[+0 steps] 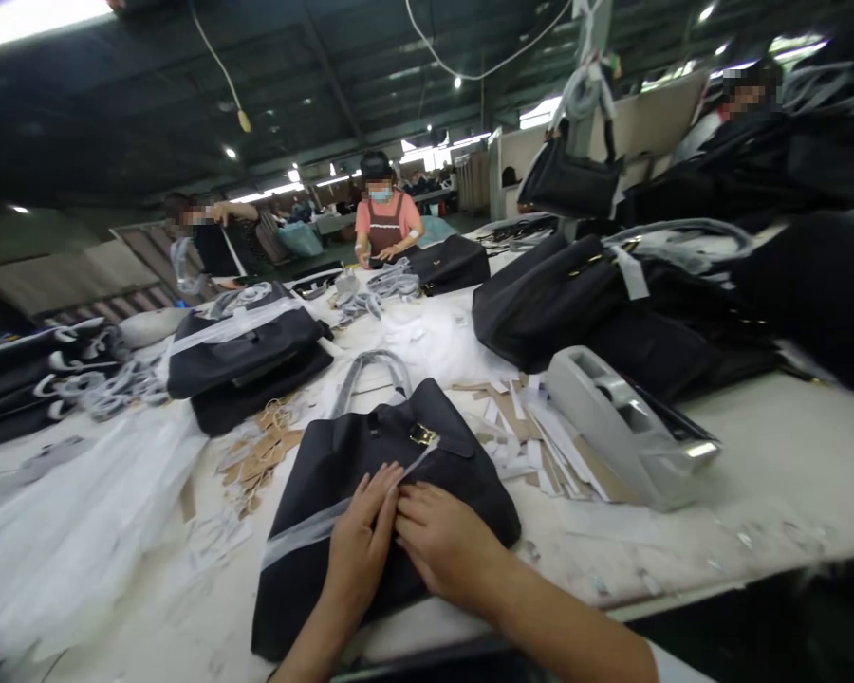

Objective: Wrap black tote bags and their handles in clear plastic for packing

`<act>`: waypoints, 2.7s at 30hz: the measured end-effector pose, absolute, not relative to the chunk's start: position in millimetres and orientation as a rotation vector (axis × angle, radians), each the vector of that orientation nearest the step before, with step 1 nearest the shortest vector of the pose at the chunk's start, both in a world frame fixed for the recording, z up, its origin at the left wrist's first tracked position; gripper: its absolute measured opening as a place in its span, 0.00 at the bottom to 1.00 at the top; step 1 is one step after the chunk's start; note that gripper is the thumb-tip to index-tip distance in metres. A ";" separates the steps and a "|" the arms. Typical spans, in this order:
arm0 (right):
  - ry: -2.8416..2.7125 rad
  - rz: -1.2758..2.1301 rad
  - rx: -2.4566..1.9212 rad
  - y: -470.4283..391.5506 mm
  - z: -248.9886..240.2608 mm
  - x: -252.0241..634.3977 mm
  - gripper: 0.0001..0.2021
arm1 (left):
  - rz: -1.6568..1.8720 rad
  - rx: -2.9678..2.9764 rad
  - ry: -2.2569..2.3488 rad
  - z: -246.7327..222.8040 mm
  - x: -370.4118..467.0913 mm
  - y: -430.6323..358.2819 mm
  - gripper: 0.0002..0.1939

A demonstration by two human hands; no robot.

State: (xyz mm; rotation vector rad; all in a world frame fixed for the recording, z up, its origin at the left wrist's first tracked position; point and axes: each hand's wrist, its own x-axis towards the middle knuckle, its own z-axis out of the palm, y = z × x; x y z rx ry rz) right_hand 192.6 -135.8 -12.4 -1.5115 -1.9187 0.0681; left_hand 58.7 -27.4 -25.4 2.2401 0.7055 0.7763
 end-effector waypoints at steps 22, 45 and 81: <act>-0.705 0.879 -1.444 -180.8 10.0 289.6 0.21 | 0.590 3.021 0.472 -33.5 66.1 -35.0 0.27; -0.420 0.655 -1.753 -189.3 -8.8 286.0 0.25 | 0.708 3.192 0.459 -38.4 67.2 -31.8 0.27; -0.439 0.459 -1.709 -155.3 5.4 298.4 0.15 | 0.780 3.119 0.466 -37.3 67.2 -34.0 0.26</act>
